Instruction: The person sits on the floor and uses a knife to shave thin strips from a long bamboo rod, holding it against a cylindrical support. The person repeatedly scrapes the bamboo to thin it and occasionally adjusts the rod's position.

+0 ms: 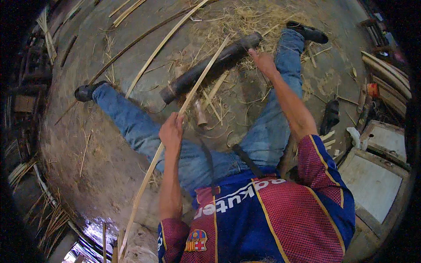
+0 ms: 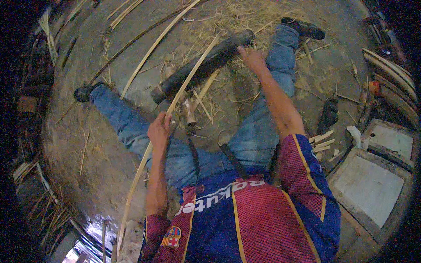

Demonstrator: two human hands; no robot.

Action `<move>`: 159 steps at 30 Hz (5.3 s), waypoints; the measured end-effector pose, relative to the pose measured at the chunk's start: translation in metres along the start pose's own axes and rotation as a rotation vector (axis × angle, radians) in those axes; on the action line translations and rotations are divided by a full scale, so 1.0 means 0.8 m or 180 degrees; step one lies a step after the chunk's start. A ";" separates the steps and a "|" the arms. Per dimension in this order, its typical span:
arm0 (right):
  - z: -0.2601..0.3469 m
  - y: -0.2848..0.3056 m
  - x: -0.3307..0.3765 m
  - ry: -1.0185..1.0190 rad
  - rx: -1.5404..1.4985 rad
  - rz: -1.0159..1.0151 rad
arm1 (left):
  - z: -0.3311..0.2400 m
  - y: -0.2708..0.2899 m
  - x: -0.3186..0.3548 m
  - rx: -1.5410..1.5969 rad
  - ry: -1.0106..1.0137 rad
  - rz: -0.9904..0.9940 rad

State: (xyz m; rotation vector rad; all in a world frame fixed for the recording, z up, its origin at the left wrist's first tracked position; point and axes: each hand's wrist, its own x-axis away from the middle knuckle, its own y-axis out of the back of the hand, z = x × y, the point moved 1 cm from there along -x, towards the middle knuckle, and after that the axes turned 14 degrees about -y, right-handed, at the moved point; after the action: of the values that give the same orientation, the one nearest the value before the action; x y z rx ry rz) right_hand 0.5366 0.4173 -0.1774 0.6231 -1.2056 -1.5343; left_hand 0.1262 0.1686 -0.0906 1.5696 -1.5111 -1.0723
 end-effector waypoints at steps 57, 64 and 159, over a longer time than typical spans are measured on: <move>0.101 -0.051 0.254 -0.0491 -0.1622 0.3145 | 0.020 -0.011 -0.034 0.0124 0.0395 0.0390; 0.122 -0.058 0.238 0.0099 -0.1167 0.2113 | 0.026 -0.015 -0.031 -0.0039 0.0248 0.0302; 0.103 -0.005 0.301 0.0070 -0.1763 0.0720 | 0.038 0.137 0.130 -0.0295 0.0322 -0.0451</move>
State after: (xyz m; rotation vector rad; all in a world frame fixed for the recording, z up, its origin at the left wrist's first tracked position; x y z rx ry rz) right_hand 0.3860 0.2246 -0.1055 0.1307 -0.7498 -1.5661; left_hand 0.0504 0.0585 -0.0139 1.6603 -1.2811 -1.1076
